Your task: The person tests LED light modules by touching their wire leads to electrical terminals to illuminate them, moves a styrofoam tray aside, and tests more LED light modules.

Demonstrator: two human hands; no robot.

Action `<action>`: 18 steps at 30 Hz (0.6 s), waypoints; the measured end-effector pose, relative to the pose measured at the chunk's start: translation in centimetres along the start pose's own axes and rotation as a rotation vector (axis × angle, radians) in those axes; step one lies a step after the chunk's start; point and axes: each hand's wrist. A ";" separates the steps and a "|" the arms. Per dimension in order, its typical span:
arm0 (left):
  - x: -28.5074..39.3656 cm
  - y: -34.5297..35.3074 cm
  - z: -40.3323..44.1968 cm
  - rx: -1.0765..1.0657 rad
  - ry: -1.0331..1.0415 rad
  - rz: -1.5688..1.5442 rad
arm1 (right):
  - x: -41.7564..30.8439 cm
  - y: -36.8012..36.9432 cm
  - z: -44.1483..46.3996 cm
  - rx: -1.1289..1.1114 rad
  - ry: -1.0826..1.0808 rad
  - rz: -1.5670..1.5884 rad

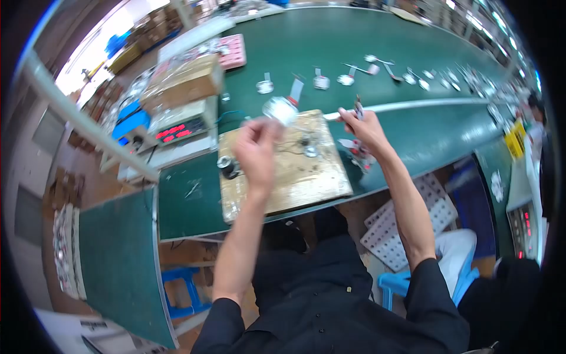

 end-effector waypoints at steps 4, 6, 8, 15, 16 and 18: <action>-1.0 2.8 6.9 -0.078 0.216 0.300 | 2.4 -1.2 -0.3 0.156 0.066 0.304; 0.3 4.6 5.4 -0.153 0.338 0.432 | 3.1 -1.6 -0.1 0.164 0.122 0.420; 0.6 6.1 1.7 -0.504 0.148 0.355 | 3.6 -1.8 -0.2 0.206 0.157 0.496; -3.8 10.0 -7.1 -0.766 0.577 0.601 | 5.1 -1.0 -0.1 0.332 0.102 0.653; -4.2 10.0 -7.5 -0.775 0.605 0.638 | 5.2 -0.9 -0.2 0.345 0.099 0.659; -4.9 10.2 -7.7 -0.794 0.663 0.707 | 5.1 -0.8 -0.3 0.373 0.090 0.657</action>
Point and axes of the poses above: each hand's wrist, its own z-axis towards the middle knuckle, its own y-axis out of the palm, x = y × z, and after that the axes turned 4 degrees about x, right-handed
